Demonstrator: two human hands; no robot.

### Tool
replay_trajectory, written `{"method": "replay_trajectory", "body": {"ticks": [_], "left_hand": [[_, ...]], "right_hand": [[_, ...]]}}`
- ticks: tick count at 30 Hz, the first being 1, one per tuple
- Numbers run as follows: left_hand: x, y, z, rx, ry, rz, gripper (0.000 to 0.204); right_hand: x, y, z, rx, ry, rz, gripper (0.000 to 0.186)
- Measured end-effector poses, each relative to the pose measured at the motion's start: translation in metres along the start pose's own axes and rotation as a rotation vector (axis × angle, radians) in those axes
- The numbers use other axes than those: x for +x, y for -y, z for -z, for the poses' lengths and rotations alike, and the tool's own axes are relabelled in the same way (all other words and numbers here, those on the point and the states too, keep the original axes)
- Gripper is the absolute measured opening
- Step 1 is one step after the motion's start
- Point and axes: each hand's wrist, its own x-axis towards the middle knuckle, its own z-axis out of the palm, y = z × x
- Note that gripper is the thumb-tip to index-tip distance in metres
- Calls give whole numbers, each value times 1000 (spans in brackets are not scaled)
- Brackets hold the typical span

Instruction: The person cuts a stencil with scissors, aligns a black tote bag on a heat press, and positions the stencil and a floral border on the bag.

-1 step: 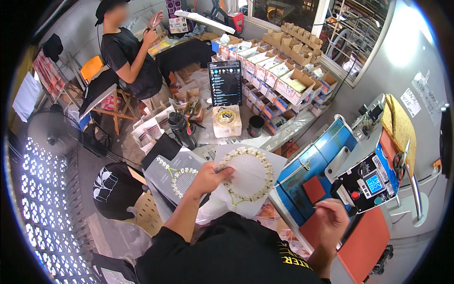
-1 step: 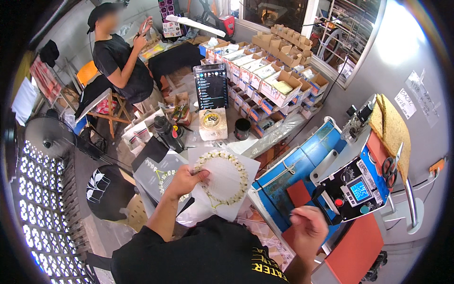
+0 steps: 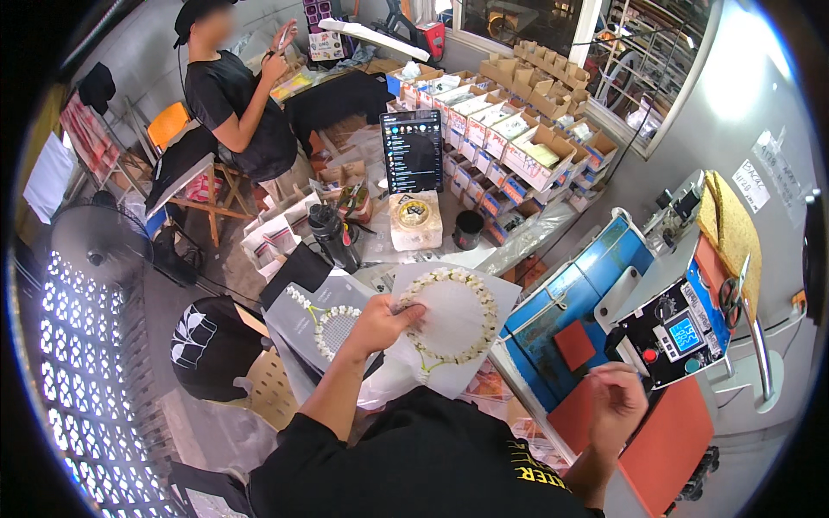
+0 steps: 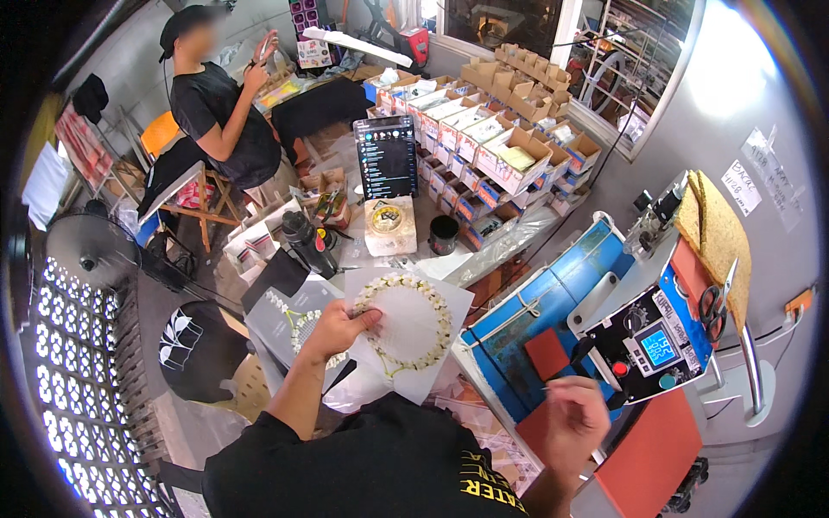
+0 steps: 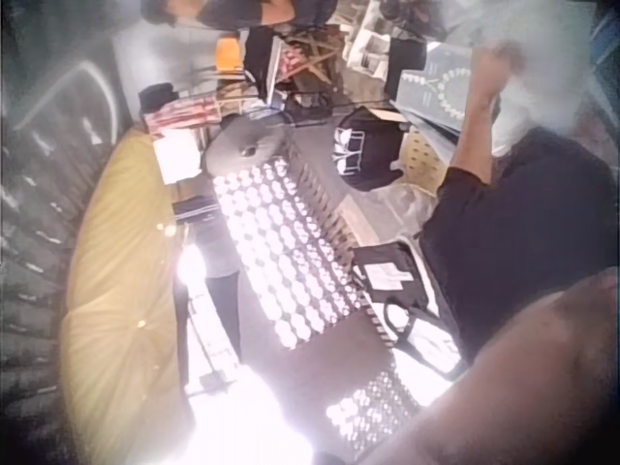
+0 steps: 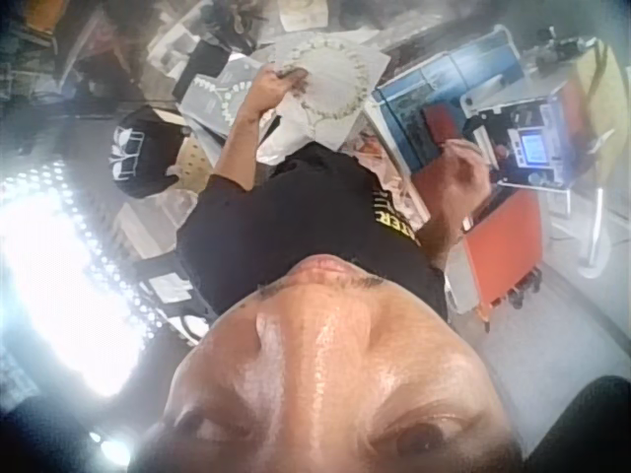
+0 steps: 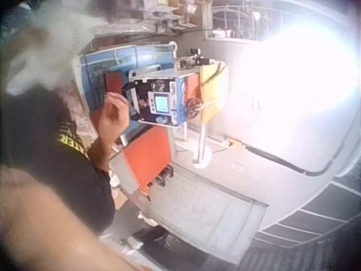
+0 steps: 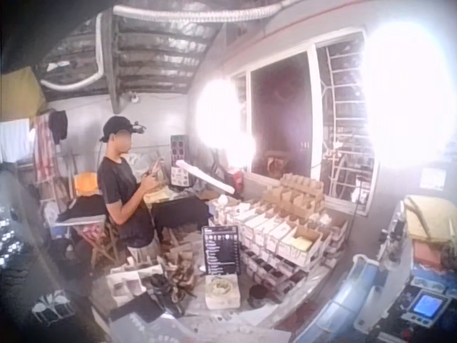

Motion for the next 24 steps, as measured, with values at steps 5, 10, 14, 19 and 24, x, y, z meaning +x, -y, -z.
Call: {"method": "replay_trajectory", "body": {"ticks": [5, 10, 14, 19, 24], "left_hand": [[6, 14, -1, 228, -29, -76, 24], [65, -3, 1, 833, -120, -534, 16], [132, -52, 9, 967, -316, -517, 12], [151, -72, 1, 996, -220, -452, 16], [127, -6, -15, 960, -60, -205, 22]], "right_hand": [[5, -13, 42, 168, -107, 231, 25], [10, -27, 35, -228, -412, 289, 25], [15, -59, 33, -565, -434, 258, 28], [17, -62, 29, -840, -353, 456, 30], [17, -56, 23, -843, -324, 421, 22]]}}
